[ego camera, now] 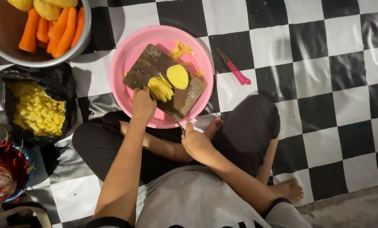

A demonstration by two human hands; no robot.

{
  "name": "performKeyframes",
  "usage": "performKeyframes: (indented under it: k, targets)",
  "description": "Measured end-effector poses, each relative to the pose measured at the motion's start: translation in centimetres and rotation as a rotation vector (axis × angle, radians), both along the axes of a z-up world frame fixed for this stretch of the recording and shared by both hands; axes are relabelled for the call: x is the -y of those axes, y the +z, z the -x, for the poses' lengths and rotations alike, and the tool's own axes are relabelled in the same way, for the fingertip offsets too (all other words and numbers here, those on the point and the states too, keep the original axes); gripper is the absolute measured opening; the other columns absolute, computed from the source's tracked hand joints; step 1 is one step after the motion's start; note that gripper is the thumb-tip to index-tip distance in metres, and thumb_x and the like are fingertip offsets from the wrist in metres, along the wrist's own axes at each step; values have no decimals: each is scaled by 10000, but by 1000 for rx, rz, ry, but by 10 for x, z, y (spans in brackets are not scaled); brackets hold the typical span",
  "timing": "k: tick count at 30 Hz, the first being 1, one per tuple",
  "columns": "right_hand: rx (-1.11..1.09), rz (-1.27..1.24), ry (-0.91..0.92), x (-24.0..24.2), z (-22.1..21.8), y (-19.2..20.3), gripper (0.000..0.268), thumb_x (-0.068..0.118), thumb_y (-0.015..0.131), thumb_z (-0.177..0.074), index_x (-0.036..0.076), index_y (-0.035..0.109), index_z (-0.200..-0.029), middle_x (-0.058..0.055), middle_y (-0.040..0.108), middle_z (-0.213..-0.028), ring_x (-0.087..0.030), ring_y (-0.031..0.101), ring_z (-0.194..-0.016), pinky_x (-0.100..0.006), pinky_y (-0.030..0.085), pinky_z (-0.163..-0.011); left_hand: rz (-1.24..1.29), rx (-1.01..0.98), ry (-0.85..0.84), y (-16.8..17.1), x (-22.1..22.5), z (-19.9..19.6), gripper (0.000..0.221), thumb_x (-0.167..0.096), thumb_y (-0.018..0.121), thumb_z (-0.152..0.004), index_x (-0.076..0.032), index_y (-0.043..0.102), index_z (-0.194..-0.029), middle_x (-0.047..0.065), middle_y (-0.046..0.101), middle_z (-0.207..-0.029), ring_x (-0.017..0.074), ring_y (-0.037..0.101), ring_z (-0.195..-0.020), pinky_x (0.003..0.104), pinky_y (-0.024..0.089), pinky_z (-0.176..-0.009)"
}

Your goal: The person is dicing peeled potatoes on a wooden cutting board placed inside a pink plastic bowl. They first slice the potato into rounds and then cut those rounds into small cubes.

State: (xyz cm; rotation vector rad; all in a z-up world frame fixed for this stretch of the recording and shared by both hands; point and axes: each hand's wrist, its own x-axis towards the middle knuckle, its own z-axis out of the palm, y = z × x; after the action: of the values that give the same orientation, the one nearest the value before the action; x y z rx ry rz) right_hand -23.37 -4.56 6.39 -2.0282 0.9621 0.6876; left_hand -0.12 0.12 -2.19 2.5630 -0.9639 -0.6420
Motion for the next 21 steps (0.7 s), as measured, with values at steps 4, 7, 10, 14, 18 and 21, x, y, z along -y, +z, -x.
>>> performKeyframes:
  k: [4,7,10,14,18,21]
  targets:
    - [-37,28,63,6,18,18,332,309,421,-1030,24,404,-1201,-300,699,-989,-445,705,-1002,-521,563,-909,8,-12,24,-8,-2,3,619,-87,683,-750,85,593,-1337,280,571,-1149,471,662,-1088,478,540,-1006]
    - [-49,-23,29,15,29,42,336,330,453,-1003,57,401,-1193,-265,709,-1003,-407,716,-1001,-498,579,-879,48,-45,50,19,5,3,621,-93,668,-759,90,566,-1344,289,564,-1173,496,641,-1120,485,521,-1033]
    - [17,-38,-10,23,49,60,350,351,491,-995,61,465,-1190,-250,716,-1029,-387,715,-1031,-452,588,-878,-30,-274,187,83,23,13,915,-137,575,-819,55,122,-1591,387,490,-1330,530,536,-1295,524,422,-1137]
    - [50,-53,-97,38,72,61,382,337,488,-998,37,426,-1226,-292,709,-1055,-433,699,-1057,-506,569,-898,-189,-220,259,96,50,27,1110,-472,585,-810,-33,-32,-1623,339,502,-1316,502,593,-1227,519,487,-1057]
    - [81,-28,-105,45,77,64,404,339,488,-1006,50,391,-1271,-302,709,-1071,-423,693,-1090,-510,560,-953,-269,-82,263,86,70,39,1154,-587,564,-813,-31,-34,-1628,308,501,-1244,489,633,-1122,505,554,-951]
    - [90,-66,-111,48,85,38,427,423,477,-986,88,393,-1237,-275,721,-1041,-411,709,-1044,-490,574,-914,-317,39,270,68,77,45,1123,-584,569,-853,-36,-30,-1629,230,499,-1169,432,646,-1053,455,583,-860]
